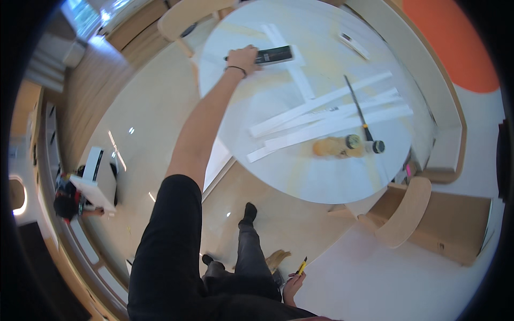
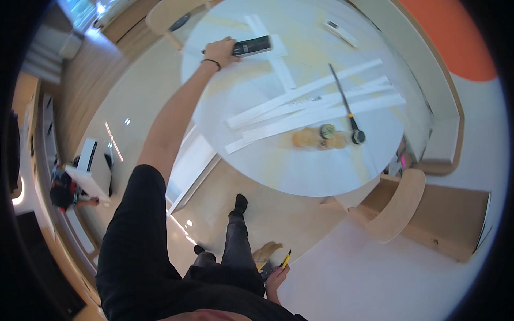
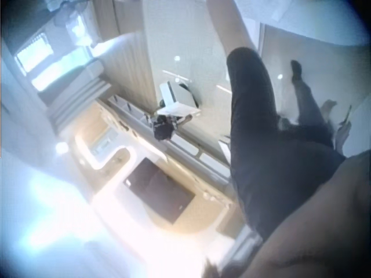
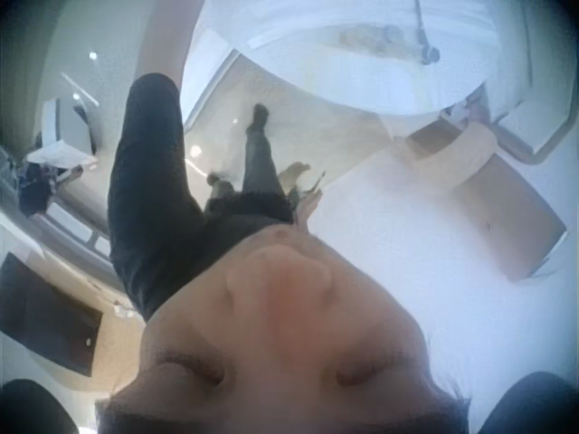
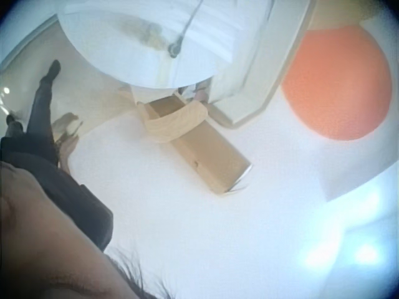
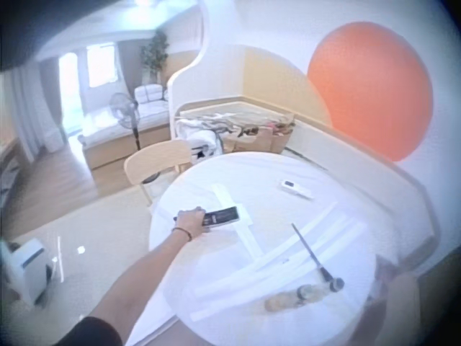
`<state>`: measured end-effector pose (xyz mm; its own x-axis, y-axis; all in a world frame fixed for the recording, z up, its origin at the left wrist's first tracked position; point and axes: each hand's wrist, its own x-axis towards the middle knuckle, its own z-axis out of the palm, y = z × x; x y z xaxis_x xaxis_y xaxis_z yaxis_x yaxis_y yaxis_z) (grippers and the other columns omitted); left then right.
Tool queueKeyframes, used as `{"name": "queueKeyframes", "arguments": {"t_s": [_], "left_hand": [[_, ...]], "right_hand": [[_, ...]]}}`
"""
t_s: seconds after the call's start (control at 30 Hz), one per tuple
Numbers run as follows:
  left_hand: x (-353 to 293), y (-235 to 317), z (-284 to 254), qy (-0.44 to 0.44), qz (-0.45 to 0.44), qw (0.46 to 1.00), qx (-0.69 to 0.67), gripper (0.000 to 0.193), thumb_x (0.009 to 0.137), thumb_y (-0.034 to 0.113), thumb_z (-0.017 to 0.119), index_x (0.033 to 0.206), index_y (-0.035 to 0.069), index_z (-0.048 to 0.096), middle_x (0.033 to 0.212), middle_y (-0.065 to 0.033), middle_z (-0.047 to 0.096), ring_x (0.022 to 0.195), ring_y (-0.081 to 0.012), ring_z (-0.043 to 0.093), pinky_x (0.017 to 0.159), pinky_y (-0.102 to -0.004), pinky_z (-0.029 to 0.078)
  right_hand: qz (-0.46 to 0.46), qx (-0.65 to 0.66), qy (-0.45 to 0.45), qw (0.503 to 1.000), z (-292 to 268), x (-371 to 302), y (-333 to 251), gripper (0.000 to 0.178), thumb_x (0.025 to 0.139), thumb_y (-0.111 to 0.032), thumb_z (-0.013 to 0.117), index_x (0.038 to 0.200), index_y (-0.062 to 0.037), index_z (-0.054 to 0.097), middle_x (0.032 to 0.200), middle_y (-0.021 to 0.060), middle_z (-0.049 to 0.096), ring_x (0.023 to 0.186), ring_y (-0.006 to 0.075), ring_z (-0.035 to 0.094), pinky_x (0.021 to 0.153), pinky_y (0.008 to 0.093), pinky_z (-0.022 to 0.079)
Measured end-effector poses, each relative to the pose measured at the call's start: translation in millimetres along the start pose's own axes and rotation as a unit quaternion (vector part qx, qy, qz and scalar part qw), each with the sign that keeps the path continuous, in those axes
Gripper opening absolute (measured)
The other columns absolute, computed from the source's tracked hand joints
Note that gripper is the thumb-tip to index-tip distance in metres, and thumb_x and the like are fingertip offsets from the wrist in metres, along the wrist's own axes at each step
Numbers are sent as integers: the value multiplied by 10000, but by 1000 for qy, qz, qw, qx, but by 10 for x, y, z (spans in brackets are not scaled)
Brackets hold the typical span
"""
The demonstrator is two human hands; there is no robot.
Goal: The person uses a utility knife to cut a white cable, then picks up a metal edge banding tool and repeatedly presses it along the edge of a white board to apply edge banding. Another person works on a separate board in the background.
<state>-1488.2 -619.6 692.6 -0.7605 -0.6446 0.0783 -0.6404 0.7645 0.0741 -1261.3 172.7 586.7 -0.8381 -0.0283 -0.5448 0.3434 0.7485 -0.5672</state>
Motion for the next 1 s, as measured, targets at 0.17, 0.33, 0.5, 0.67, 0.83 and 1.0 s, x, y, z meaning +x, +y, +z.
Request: {"name": "queueKeyframes", "arguments": {"t_s": [0.17,0.33,0.5,0.67,0.83,1.0], "left_hand": [[-1564,-136,-759,172,-36,965,-193,566,755,508,834,1134,115,685,1043,-124,701,953,-358,694,798,-468,553],[-4024,-428,-935,142,-137,922,-334,603,763,515,848,1162,96,679,1031,-128,700,962,-358,686,819,-435,543],[-6458,-595,-566,-40,-429,862,-267,670,717,557,868,1182,98,715,1092,-106,725,1005,-297,706,875,-395,558],[-8275,-95,-615,-171,-640,736,-141,624,693,532,861,1137,111,738,1095,-110,729,1028,-311,704,893,-437,561],[-9044,459,-859,-234,-721,645,-98,622,677,536,865,1103,100,744,1090,-122,734,1019,-317,708,882,-441,563],[-9282,692,-825,-231,-773,579,-115,622,674,559,869,1073,98,751,1057,-121,751,1000,-298,723,867,-436,572]], "right_hand": [[-240,-105,-72,962,99,206,-14,365,1034,-141,510,1343,54,494,1136,271,651,1042,412,667,861,409,532],[-316,-234,267,880,-182,1522,-1539,459,1046,-256,576,1361,69,501,1210,303,632,1128,420,628,957,487,501],[-385,-150,256,874,-1020,3664,-3829,636,934,-405,763,1215,124,547,976,297,642,877,415,652,755,492,533],[-434,-132,72,888,-761,4921,-4485,460,959,-328,729,1199,58,658,1052,217,684,937,364,672,810,440,550],[-625,-290,67,722,-504,5492,-4326,354,953,-219,686,1223,8,649,1172,183,704,1018,348,690,874,416,552],[-608,-266,161,730,-328,5450,-4293,400,961,-268,702,1212,38,639,1133,217,717,1038,384,692,869,438,557]]}}
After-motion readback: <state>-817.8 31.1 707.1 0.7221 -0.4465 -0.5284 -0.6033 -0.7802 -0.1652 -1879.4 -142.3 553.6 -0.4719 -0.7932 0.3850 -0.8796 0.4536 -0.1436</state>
